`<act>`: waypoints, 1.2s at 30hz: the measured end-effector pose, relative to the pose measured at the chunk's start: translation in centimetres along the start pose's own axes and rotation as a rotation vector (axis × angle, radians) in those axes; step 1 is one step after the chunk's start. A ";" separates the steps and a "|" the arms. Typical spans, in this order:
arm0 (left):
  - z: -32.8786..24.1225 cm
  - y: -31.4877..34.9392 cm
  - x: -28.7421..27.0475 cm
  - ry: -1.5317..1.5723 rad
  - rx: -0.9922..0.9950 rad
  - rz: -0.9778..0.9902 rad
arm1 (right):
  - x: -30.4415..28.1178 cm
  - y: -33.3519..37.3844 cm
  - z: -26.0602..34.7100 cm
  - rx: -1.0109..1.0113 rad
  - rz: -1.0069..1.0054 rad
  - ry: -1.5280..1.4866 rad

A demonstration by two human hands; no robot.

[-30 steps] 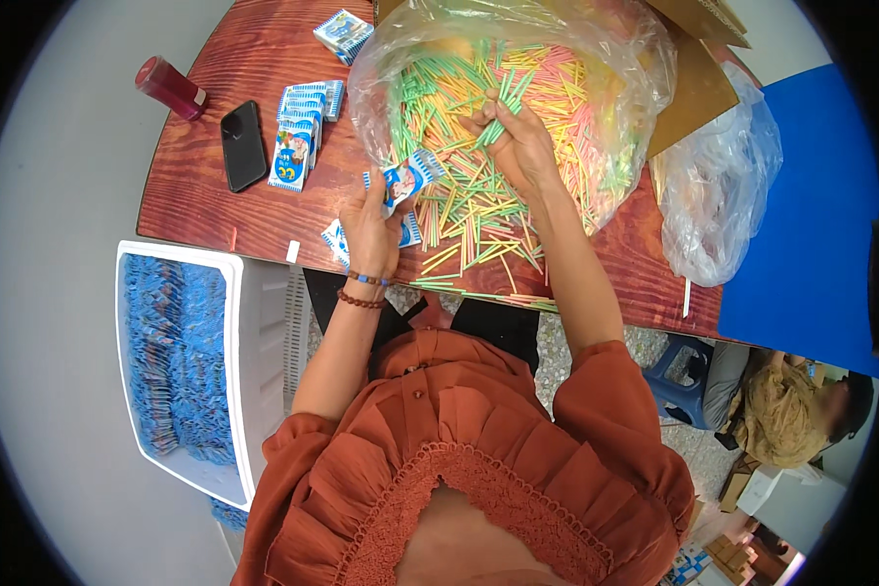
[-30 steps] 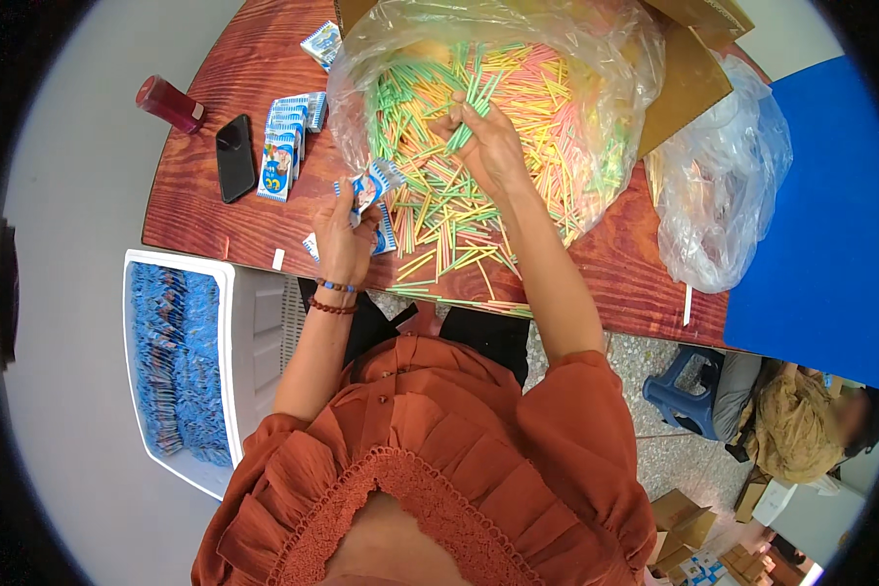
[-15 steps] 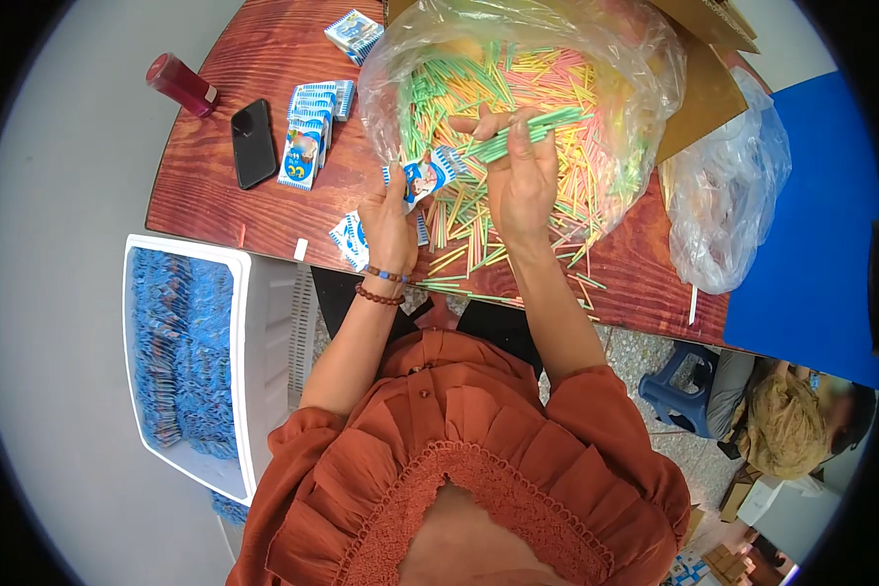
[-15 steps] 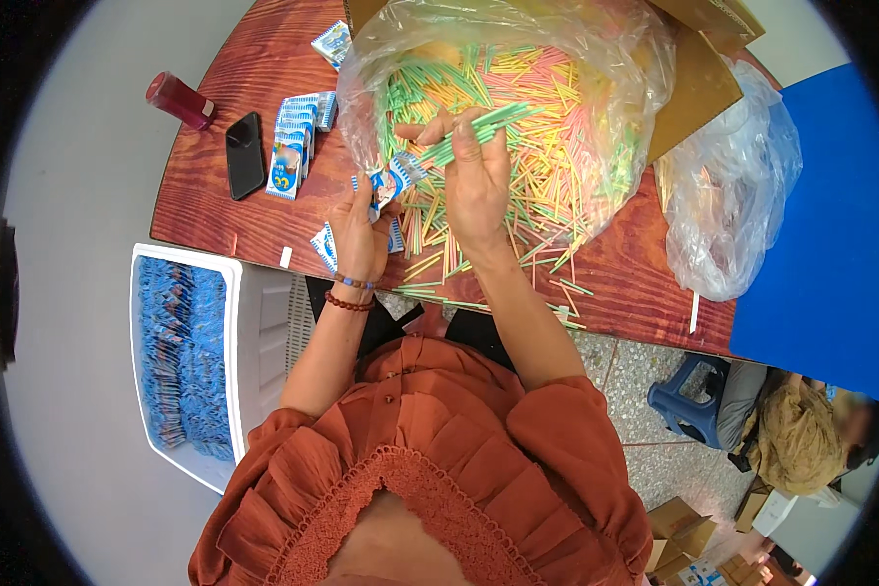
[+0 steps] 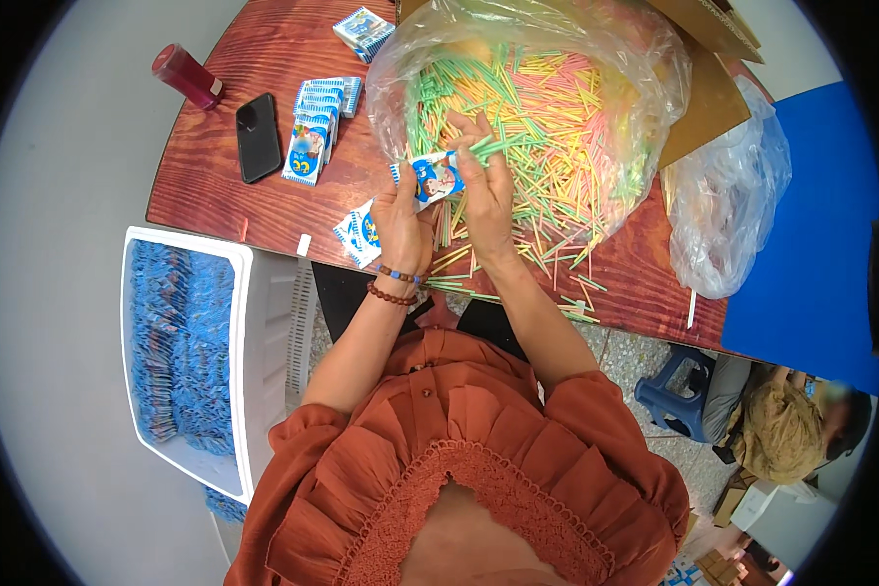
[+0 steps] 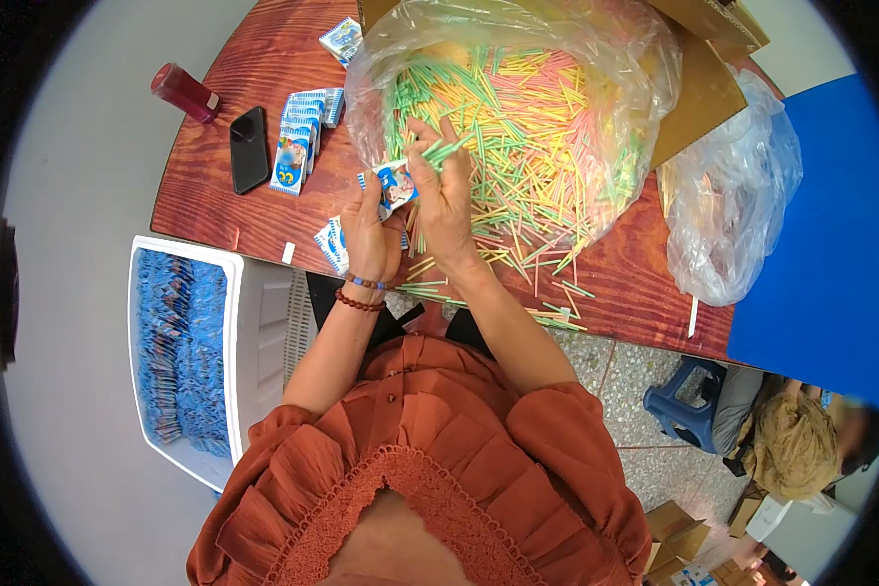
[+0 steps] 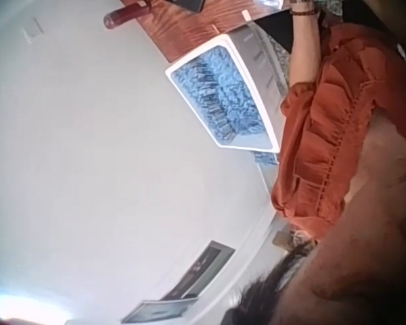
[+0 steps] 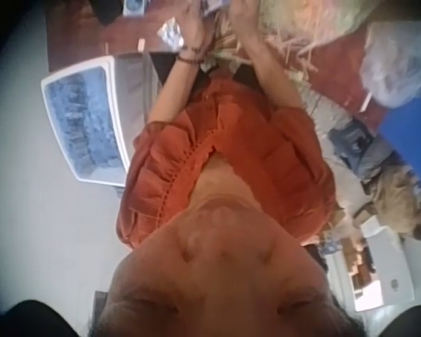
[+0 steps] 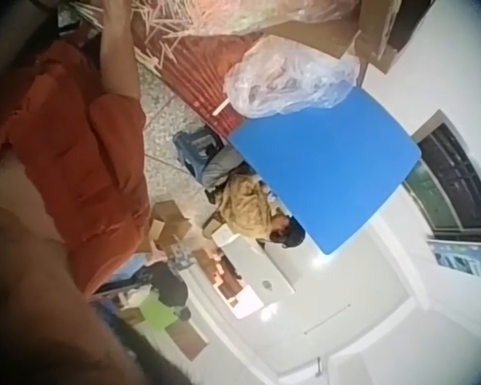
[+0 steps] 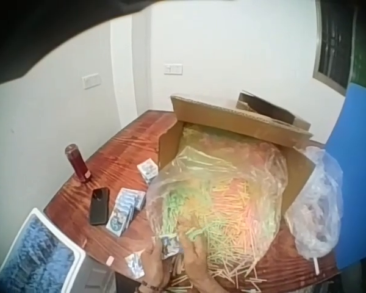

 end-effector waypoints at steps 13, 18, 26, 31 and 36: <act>0.7 -1.1 0.3 0.343 -0.132 0.113 | -1.0 -1.9 -0.5 0.073 0.225 -0.166; -0.9 -0.8 -0.1 0.195 -0.070 0.191 | 0.6 -2.5 0.1 0.152 0.199 -0.099; -2.1 -1.7 -3.4 0.616 -0.155 0.211 | 2.0 -3.9 2.5 -0.158 -0.012 -0.149; -4.0 -2.3 -5.0 0.351 0.055 0.059 | 4.4 -2.3 -0.2 0.269 0.319 0.140; -6.3 -1.6 -6.4 0.291 0.208 -0.075 | 9.5 -2.5 -4.0 0.160 0.364 0.225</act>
Point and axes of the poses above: each hand's wrist, its own y-axis away from the middle knuckle, its own x-axis out of the palm, z = x × y, the point moved 3 cm from there along -y, towards the middle knuckle, and after that the axes turned 8 degrees about -x, right-handed, at the moved point
